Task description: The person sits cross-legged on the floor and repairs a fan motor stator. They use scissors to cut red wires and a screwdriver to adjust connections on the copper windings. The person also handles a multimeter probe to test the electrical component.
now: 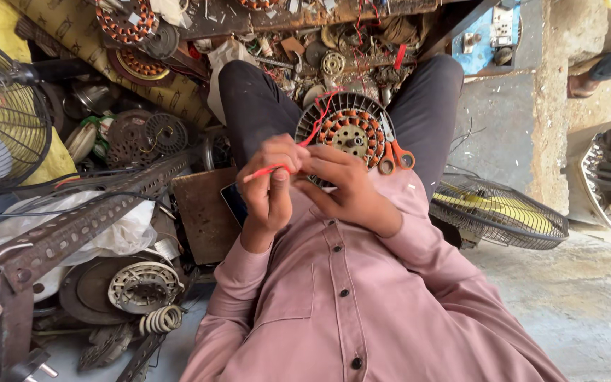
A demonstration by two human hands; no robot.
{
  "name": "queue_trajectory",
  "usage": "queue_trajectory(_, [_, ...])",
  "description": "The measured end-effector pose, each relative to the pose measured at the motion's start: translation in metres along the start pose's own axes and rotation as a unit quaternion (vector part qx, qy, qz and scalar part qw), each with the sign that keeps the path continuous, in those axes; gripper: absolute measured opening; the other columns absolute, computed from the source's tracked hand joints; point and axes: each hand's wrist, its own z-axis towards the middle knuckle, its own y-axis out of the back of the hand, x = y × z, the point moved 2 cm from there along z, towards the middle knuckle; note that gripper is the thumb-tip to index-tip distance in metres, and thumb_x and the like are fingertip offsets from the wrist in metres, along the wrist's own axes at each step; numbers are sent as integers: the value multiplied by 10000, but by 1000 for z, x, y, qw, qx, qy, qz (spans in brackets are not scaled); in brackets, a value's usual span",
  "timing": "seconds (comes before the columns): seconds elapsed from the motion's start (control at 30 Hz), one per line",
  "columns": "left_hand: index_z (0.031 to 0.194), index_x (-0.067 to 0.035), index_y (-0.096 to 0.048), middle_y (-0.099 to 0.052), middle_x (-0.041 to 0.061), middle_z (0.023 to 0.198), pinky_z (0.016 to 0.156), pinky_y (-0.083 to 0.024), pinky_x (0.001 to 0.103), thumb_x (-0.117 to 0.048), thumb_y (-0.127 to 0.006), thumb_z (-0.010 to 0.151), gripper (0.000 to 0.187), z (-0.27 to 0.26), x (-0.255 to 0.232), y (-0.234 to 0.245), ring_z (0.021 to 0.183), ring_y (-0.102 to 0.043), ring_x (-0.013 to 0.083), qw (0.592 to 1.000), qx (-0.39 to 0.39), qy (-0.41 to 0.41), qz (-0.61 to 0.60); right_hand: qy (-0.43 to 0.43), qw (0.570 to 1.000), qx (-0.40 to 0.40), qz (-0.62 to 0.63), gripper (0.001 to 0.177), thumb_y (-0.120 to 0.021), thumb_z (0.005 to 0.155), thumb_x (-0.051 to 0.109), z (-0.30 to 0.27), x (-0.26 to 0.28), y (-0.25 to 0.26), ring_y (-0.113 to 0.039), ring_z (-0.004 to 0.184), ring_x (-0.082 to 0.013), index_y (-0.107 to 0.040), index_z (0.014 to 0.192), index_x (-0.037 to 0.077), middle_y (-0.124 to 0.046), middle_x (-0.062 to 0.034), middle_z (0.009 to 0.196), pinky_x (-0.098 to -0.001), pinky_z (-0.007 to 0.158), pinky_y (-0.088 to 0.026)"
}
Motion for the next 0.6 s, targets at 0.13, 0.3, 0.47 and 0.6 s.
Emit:
queue_trajectory(0.13, [878, 0, -537, -582, 94, 778, 634, -454, 339, -159, -459, 1101, 285, -12, -12, 5, 640, -574, 214, 998, 28, 46, 27, 5, 1000, 12, 3, 227, -758, 869, 1, -28, 11, 12, -714, 981, -277, -714, 1090, 31, -691, -140, 1101, -353, 857, -573])
queue_trajectory(0.3, [929, -32, -643, -552, 79, 718, 579, -385, 410, -294, -637, 993, 269, 4, -36, 10, 602, -553, 282, 948, 183, -19, 258, -143, 974, -116, 131, 228, -656, 907, -75, -60, 3, 28, -687, 973, -184, -698, 1127, -31, -714, -116, 1060, -307, 888, -560])
queue_trajectory(0.47, [912, -67, -644, -552, 62, 739, 609, -416, 412, -254, -729, 972, 215, 2, -23, -10, 646, -581, 273, 931, 244, 14, 271, -215, 936, -154, 232, 258, -700, 935, -81, -74, -6, 31, -683, 943, -116, -665, 1189, -59, -694, -77, 1019, -258, 857, -571])
queue_trajectory(0.6, [852, -63, -636, -546, 64, 718, 613, -415, 421, -254, -741, 971, 248, -11, -11, -14, 640, -575, 283, 928, 262, 38, 262, -223, 939, -168, 200, 118, -720, 981, -75, -84, -15, 27, -681, 856, -108, -700, 1095, -54, -694, -69, 955, -248, 791, -574])
